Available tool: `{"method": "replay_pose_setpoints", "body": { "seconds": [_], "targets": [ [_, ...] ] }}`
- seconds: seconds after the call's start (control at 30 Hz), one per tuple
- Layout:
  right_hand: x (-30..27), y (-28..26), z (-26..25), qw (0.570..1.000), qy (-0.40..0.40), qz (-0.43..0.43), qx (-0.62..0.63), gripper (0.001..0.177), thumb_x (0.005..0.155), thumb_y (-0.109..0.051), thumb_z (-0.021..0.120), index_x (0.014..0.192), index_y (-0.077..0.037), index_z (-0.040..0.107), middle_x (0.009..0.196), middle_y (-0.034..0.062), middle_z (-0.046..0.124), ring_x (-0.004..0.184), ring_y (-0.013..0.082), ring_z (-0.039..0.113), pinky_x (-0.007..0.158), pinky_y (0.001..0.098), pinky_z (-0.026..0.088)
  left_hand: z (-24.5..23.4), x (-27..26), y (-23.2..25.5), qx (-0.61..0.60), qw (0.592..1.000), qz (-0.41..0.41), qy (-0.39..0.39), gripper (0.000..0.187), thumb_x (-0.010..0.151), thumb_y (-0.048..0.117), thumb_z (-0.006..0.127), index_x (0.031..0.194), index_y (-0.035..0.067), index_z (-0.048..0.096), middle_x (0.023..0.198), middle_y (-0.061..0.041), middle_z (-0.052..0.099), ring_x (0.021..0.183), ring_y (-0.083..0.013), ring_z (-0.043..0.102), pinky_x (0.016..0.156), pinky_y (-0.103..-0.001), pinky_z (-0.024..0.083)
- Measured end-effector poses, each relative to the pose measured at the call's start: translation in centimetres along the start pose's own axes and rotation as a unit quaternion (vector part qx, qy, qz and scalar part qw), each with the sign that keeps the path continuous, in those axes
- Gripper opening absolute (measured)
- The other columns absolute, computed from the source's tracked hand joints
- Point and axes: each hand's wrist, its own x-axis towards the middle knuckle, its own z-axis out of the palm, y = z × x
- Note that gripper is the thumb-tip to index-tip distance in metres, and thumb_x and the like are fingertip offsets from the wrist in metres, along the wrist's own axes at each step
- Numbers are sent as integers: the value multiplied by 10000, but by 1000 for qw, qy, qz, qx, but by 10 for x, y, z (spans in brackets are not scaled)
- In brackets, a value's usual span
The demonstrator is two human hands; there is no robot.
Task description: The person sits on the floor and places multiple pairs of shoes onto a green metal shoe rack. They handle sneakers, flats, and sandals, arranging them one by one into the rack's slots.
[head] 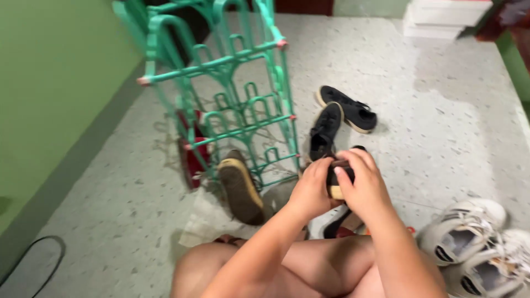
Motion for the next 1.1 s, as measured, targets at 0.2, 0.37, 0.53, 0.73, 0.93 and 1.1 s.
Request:
{"method": "replay_pose_setpoints", "body": {
  "seconds": [0.2,0.37,0.53,0.73,0.93,1.1],
  "targets": [
    [-57,-44,52,981,-90,107,131,829,853,-141,641,1582,-91,249,1428,238,516,1196,353,640,992,434,516,-87,-39,31,-26,970,-222,92,928,591,372,919,1389,86,541,1237,-176,689,1158,-347,671,955,-421,532],
    [-60,-68,96,997,-56,47,18,1222,662,-273,875,1569,-38,90,1450,346,399,1248,500,511,980,517,455,-115,-52,28,-27,959,-268,86,944,609,453,900,1401,89,536,1256,-173,679,1171,-338,670,969,-411,532],
    [-40,-85,130,990,2,139,36,1074,764,-300,795,1621,-73,187,1503,293,451,1305,434,555,1048,475,494,-111,-62,-34,-57,971,-183,142,881,755,455,839,1444,28,494,1386,-233,594,1298,-368,579,1067,-425,470],
    [-1,-80,159,987,16,162,-2,1149,670,-350,924,1554,-62,248,1518,284,418,1348,456,475,1031,497,441,-96,-67,-119,32,961,-178,207,571,974,291,630,1459,17,507,1473,-246,526,1352,-421,500,1086,-461,421],
    [-2,-64,200,982,-5,191,-11,1113,689,-343,911,1565,-82,275,1481,247,467,1346,435,499,1074,479,458,-99,-29,-138,96,950,-246,166,513,957,274,595,1431,90,533,1385,-157,607,1199,-387,600,952,-467,506],
    [-1,-51,213,971,-49,229,-37,1122,681,-312,927,1555,-79,264,1491,252,429,1338,442,480,1055,494,451,-110,-4,-145,153,933,-291,147,359,954,281,624,1272,114,619,1227,-124,682,1076,-375,654,848,-502,529]
  ]
}}
